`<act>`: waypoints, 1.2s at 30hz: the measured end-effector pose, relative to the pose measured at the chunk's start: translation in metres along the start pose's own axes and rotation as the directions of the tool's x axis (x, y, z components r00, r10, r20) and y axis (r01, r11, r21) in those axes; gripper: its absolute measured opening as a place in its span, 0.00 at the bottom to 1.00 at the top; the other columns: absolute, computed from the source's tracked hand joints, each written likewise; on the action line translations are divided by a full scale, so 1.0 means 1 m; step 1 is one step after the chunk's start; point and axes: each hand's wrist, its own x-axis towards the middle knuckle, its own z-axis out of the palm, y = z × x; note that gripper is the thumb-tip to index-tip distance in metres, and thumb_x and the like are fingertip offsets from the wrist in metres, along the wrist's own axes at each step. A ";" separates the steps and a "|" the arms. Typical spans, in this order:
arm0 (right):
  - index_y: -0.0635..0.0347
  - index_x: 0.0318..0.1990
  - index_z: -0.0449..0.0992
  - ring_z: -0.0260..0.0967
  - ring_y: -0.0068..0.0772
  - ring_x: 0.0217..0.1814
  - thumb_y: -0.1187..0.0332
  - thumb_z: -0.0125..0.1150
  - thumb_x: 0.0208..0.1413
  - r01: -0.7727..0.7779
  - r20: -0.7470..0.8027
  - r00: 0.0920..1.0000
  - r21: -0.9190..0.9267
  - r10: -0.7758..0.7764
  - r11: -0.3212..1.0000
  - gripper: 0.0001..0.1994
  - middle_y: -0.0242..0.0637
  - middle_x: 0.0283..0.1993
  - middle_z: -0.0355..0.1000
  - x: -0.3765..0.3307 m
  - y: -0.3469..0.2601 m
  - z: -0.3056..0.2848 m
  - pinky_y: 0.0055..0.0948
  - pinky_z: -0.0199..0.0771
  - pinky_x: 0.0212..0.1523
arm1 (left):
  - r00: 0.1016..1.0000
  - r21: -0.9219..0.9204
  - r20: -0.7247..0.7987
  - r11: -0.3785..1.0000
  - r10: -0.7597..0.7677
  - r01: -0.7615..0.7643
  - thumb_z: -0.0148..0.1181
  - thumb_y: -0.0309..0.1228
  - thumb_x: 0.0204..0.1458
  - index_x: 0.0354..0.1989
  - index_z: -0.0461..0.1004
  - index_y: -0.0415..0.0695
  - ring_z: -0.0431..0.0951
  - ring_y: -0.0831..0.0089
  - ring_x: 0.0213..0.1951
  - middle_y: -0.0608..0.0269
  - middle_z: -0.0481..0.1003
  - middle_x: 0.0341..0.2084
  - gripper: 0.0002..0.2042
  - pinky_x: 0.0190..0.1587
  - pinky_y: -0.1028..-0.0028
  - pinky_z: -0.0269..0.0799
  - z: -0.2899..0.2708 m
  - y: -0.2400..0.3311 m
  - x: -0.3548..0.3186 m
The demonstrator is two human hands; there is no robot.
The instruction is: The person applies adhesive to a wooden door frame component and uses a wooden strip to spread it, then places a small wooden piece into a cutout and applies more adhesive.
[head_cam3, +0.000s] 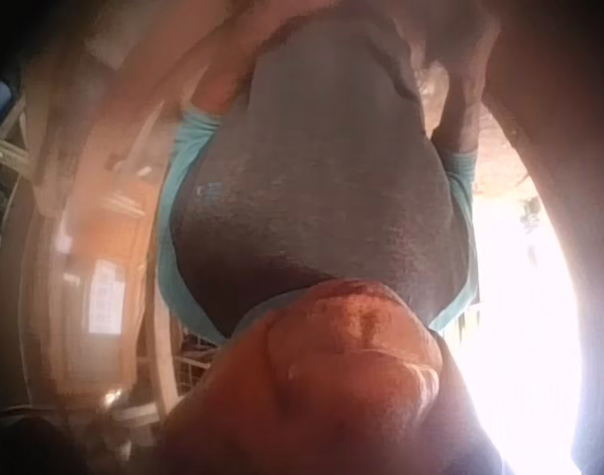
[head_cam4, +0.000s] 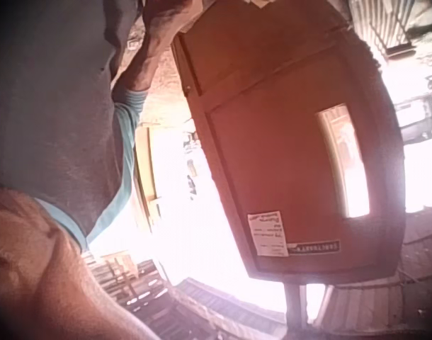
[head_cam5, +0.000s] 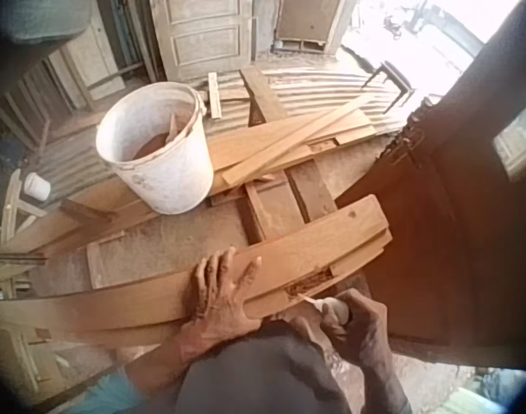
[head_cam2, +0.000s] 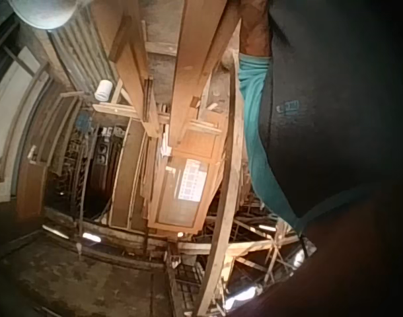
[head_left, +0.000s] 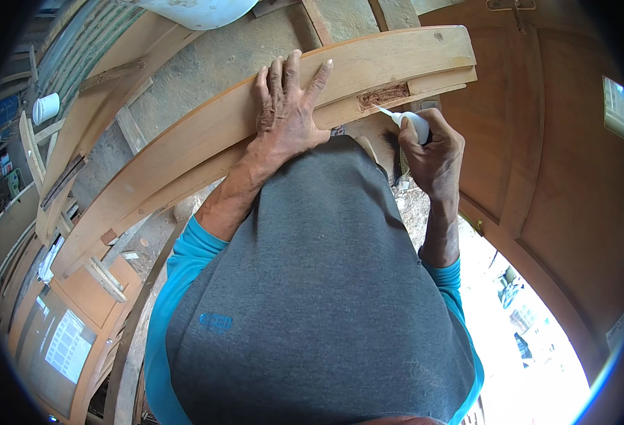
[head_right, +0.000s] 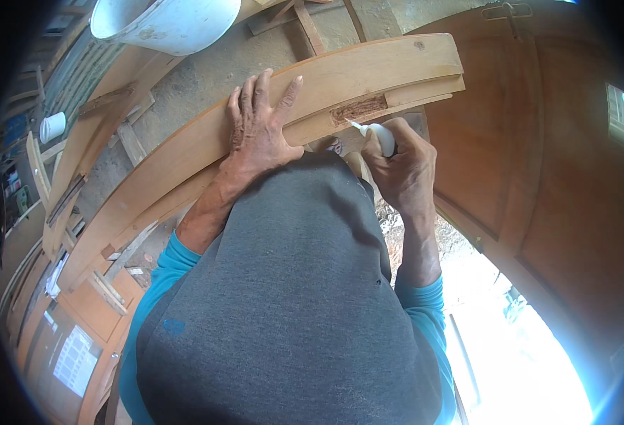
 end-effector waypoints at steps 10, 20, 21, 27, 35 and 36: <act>0.64 0.36 0.79 0.79 0.38 0.27 0.70 0.71 0.60 0.017 -0.058 0.998 -0.072 -0.021 0.997 0.07 0.47 0.28 0.77 0.005 0.013 -0.001 0.34 0.78 0.32 | 1.000 0.061 0.024 0.998 -0.001 0.000 0.82 0.52 0.29 0.81 0.59 0.61 0.54 0.35 0.73 0.36 0.54 0.72 0.61 0.76 0.34 0.43 -0.002 0.001 0.001; 0.65 0.36 0.80 0.78 0.30 0.26 0.71 0.71 0.58 -0.017 -0.121 0.993 -0.041 0.012 0.999 0.06 0.44 0.26 0.77 0.010 0.010 -0.011 0.31 0.78 0.32 | 1.000 -0.033 -0.001 0.999 0.003 -0.003 0.81 0.44 0.28 0.82 0.57 0.61 0.50 0.34 0.75 0.34 0.52 0.74 0.63 0.76 0.33 0.41 -0.003 0.001 0.000; 0.65 0.37 0.80 0.77 0.30 0.26 0.71 0.71 0.58 -0.012 -0.119 0.993 -0.022 0.009 1.000 0.07 0.44 0.26 0.77 0.011 0.009 -0.010 0.31 0.78 0.32 | 1.000 -0.029 -0.007 1.000 0.004 -0.004 0.82 0.44 0.28 0.82 0.57 0.61 0.50 0.34 0.75 0.34 0.52 0.74 0.63 0.76 0.33 0.41 -0.004 0.000 0.002; 0.65 0.37 0.79 0.78 0.34 0.27 0.71 0.72 0.58 0.028 -0.077 0.997 0.002 -0.028 1.000 0.07 0.46 0.28 0.78 0.005 0.006 -0.001 0.33 0.79 0.32 | 1.000 -0.009 0.022 1.000 -0.004 0.004 0.81 0.44 0.28 0.82 0.57 0.61 0.50 0.34 0.76 0.35 0.51 0.75 0.62 0.76 0.32 0.41 -0.004 0.001 0.002; 0.64 0.37 0.80 0.79 0.36 0.28 0.71 0.70 0.60 0.010 -0.152 0.988 -0.085 -0.023 0.996 0.06 0.46 0.28 0.77 0.010 0.014 -0.007 0.33 0.79 0.33 | 0.999 -0.007 0.035 1.000 -0.019 0.019 0.80 0.43 0.30 0.82 0.57 0.61 0.49 0.36 0.76 0.35 0.51 0.75 0.61 0.76 0.32 0.40 -0.005 0.002 0.002; 0.64 0.37 0.80 0.79 0.36 0.28 0.71 0.70 0.61 -0.001 -0.148 0.989 -0.073 -0.009 0.997 0.06 0.46 0.28 0.77 0.010 0.014 -0.008 0.33 0.79 0.33 | 0.999 -0.004 0.039 1.000 -0.022 0.022 0.80 0.43 0.30 0.82 0.57 0.61 0.50 0.36 0.76 0.35 0.51 0.75 0.61 0.76 0.33 0.40 -0.005 0.003 0.002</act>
